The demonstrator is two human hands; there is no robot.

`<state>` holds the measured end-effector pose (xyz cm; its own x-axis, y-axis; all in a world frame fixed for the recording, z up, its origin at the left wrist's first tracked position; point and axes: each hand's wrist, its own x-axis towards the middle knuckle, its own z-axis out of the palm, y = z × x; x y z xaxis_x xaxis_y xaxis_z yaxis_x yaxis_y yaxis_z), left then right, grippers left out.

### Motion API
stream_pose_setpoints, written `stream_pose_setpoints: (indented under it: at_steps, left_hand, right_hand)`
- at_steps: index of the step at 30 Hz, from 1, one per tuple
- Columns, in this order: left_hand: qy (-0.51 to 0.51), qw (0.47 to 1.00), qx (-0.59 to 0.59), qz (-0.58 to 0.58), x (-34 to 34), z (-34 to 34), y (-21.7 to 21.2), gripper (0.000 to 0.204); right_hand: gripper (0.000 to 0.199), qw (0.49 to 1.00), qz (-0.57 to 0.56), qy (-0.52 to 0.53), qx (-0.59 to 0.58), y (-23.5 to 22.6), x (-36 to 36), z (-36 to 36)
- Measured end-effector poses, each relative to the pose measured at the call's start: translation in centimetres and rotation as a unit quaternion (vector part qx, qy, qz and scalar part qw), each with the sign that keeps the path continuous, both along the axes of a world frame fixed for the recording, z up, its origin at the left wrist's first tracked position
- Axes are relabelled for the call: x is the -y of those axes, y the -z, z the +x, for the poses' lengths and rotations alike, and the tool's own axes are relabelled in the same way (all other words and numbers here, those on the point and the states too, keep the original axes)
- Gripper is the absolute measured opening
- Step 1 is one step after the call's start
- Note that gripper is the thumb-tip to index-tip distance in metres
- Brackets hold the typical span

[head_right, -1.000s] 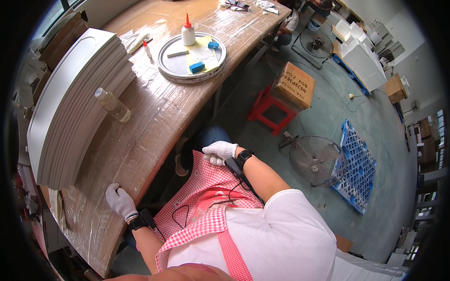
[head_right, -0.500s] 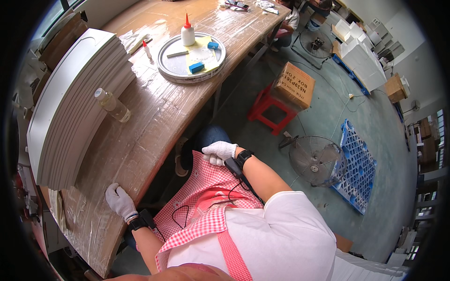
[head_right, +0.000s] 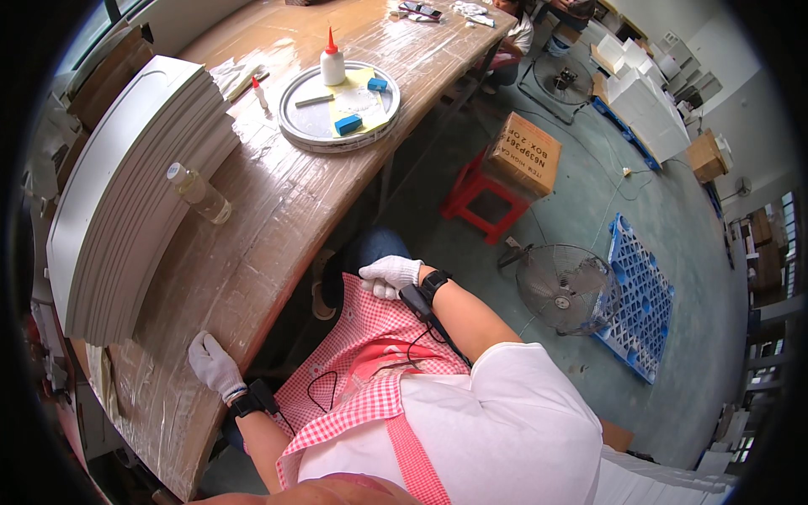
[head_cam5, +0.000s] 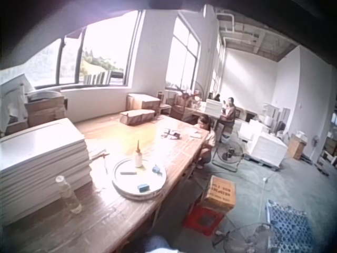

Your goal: The recorder cleans and scrapes residue from white furniture panels at a factory workbench using a cleaning solution and a cloth.

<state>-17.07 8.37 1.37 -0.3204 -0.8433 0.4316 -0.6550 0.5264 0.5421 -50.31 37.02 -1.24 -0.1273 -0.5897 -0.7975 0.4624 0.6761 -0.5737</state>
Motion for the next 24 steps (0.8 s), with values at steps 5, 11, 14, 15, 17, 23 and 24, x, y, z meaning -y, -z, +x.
stream_pose_setpoints:
  at_steps: [5,11,14,15,17,23,24]
  left_hand:
    - [-0.006,1.000,0.003,-0.001,0.1,0.1,0.2,0.023]
    - [-0.008,1.000,-0.004,-0.004,0.3,0.3,0.6,0.025]
    - [-0.006,1.000,-0.003,-0.008,0.4,0.4,0.8,0.027]
    - [-0.005,1.000,-0.001,-0.010,0.4,0.4,0.9,0.028]
    - [-0.005,1.000,0.002,-0.007,0.5,0.4,1.0,0.029]
    - [-0.007,1.000,0.012,-0.004,0.8,0.8,1.3,0.031]
    - [-0.008,1.000,0.013,-0.003,0.8,0.8,1.4,0.031]
  right_hand:
    - [0.040,1.000,0.001,0.009,-0.001,0.5,-0.1,0.0]
    - [0.039,1.000,0.004,-0.001,0.002,0.4,0.0,-0.1]
    - [0.039,1.000,0.001,0.002,0.000,0.5,-0.1,0.0]
    - [0.039,1.000,-0.001,0.003,0.002,0.5,-0.1,-0.1]
    - [0.039,1.000,-0.002,0.004,0.004,0.5,-0.2,-0.1]
    - [0.040,1.000,-0.005,0.002,0.010,0.4,-0.2,0.0]
    - [0.039,1.000,-0.005,0.006,0.012,0.4,-0.2,0.0]
